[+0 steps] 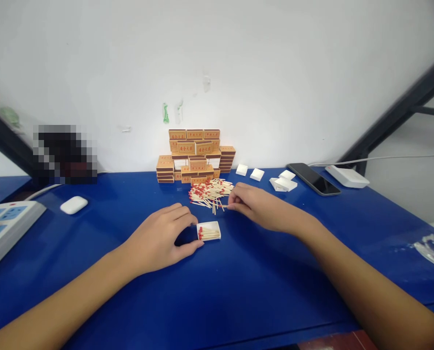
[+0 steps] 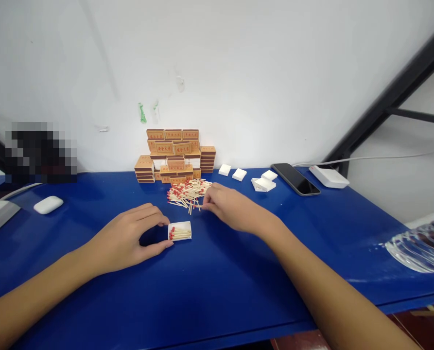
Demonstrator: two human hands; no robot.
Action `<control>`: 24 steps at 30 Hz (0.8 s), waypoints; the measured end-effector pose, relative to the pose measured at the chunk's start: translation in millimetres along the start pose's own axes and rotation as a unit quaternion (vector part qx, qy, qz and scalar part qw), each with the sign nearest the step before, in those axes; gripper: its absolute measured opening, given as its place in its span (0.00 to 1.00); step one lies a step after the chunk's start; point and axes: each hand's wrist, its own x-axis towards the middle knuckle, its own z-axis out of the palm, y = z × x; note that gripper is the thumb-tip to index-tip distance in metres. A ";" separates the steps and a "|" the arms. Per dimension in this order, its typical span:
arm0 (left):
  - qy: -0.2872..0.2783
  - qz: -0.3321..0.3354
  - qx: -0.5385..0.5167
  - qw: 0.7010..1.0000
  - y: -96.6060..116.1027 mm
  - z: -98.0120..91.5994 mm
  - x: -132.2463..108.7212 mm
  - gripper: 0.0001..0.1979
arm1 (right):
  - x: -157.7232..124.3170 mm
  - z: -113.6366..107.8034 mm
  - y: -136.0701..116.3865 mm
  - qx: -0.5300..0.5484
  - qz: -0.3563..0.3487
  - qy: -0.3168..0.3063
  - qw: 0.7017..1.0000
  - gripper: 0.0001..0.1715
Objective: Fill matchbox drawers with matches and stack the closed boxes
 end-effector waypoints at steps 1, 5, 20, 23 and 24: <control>0.001 -0.003 -0.002 1.000 0.2 0.1 0.1 0.12 | -2.5 1.1 -11.7 0.007 -0.011 -0.006 1.000 0.09; -0.002 -0.003 -0.010 1.000 2.7 0.4 0.7 0.11 | -12.9 8.7 -49.2 -0.018 -0.031 -0.056 0.998 0.08; -0.004 0.015 -0.003 1.000 4.6 1.2 1.0 0.12 | 3.8 4.3 -9.0 -0.040 -0.013 0.088 0.995 0.06; -0.006 0.014 -0.005 1.000 5.0 0.5 0.5 0.12 | 11.8 3.6 16.3 -0.070 0.036 0.116 0.990 0.06; -0.007 0.013 -0.005 1.000 5.1 0.2 0.3 0.11 | 14.3 4.7 23.0 -0.071 0.038 0.113 0.990 0.06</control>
